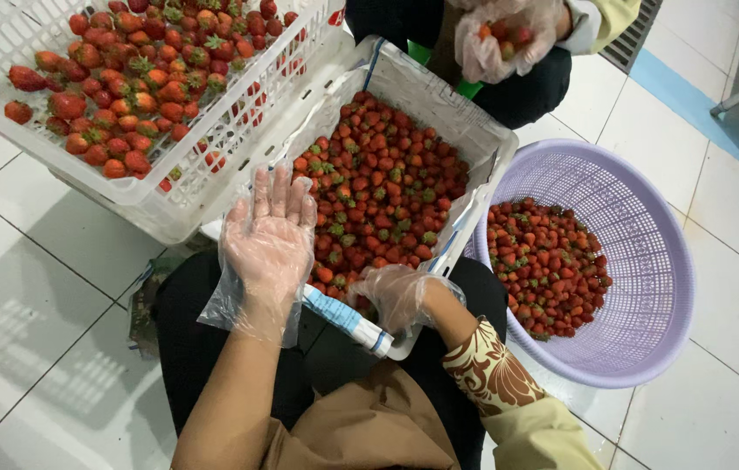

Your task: The person sits on the floor and sorts strawberries by hand, picking them from a white crate and placing them into a purple colander. The person wears disposable gloves and handles the fruit one at a time or in small handfuls.

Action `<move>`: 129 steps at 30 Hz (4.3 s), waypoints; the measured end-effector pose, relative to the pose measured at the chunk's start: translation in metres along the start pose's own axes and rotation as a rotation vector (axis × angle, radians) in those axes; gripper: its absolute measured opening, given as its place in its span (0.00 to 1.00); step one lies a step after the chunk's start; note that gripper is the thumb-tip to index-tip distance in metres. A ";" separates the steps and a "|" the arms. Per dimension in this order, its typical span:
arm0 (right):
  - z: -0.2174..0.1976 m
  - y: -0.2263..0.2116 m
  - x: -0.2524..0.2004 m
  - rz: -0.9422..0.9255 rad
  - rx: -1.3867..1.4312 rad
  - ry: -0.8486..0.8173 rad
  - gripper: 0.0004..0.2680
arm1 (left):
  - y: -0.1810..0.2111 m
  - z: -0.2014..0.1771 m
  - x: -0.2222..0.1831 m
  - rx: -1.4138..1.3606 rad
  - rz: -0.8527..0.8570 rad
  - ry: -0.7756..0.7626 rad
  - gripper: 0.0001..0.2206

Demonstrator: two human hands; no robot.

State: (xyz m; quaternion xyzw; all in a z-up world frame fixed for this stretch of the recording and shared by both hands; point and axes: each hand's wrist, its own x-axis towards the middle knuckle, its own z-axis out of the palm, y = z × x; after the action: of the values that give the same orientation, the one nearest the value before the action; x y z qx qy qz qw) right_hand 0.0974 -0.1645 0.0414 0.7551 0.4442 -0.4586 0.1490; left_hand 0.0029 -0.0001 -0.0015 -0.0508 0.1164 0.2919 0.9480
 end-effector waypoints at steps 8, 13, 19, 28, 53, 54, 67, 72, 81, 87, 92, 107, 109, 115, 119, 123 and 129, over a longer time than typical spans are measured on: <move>0.002 0.011 0.004 -0.201 -0.083 0.041 0.20 | 0.001 -0.005 0.002 0.002 -0.045 0.007 0.26; 0.002 0.013 0.002 -0.153 0.044 0.054 0.22 | 0.001 -0.007 0.005 0.003 -0.045 0.002 0.25; -0.002 0.014 -0.005 -0.209 0.150 0.096 0.23 | 0.000 -0.011 0.004 0.073 -0.061 0.063 0.24; 0.009 0.001 0.011 -0.024 0.040 0.057 0.33 | -0.001 -0.006 0.002 0.100 -0.038 0.069 0.25; 0.017 0.020 0.021 -0.204 0.091 0.193 0.23 | 0.001 -0.013 0.002 0.076 -0.084 0.042 0.23; 0.015 0.024 0.020 -0.148 0.139 0.148 0.22 | 0.001 -0.012 0.002 0.079 -0.080 0.035 0.23; -0.028 0.036 0.008 -0.628 1.498 0.731 0.15 | -0.059 -0.040 0.019 0.369 -0.150 0.092 0.23; -0.037 0.003 0.006 -0.744 0.564 0.968 0.09 | -0.056 -0.033 0.004 0.232 -0.245 0.120 0.19; -0.044 0.019 -0.034 -0.846 0.458 0.747 0.10 | -0.056 -0.021 -0.001 0.224 -0.131 0.116 0.18; -0.034 0.026 -0.048 -1.003 0.964 0.831 0.07 | -0.056 -0.008 -0.004 0.120 -0.163 0.124 0.15; -0.014 0.053 -0.031 -0.819 1.404 1.037 0.04 | -0.053 0.000 -0.009 -0.131 -0.256 -0.027 0.13; -0.014 0.053 0.030 0.114 -0.105 0.388 0.14 | -0.043 0.000 -0.007 -0.118 -0.204 -0.220 0.13; -0.013 0.056 0.031 0.112 -0.119 0.404 0.16 | -0.043 -0.001 -0.006 -0.122 -0.198 -0.259 0.13; -0.011 0.054 0.031 0.025 -0.227 0.517 0.13 | -0.045 -0.001 -0.008 -0.112 -0.191 -0.257 0.13; -0.017 0.041 0.030 0.140 -0.255 0.387 0.11 | -0.044 -0.001 -0.011 -0.086 -0.165 -0.176 0.13; -0.021 0.032 0.025 0.184 -0.261 0.425 0.08 | -0.045 0.000 -0.007 -0.102 -0.175 -0.163 0.13; -0.029 0.052 0.008 0.174 0.227 0.575 0.07 | -0.044 -0.002 -0.007 -0.144 -0.196 -0.165 0.14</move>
State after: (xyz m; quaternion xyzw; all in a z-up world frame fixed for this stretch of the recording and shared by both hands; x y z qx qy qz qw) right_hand 0.1570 -0.1714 0.0406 0.9007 0.3479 -0.2586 -0.0295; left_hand 0.0219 -0.0403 -0.0001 -0.1058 0.0113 0.2087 0.9722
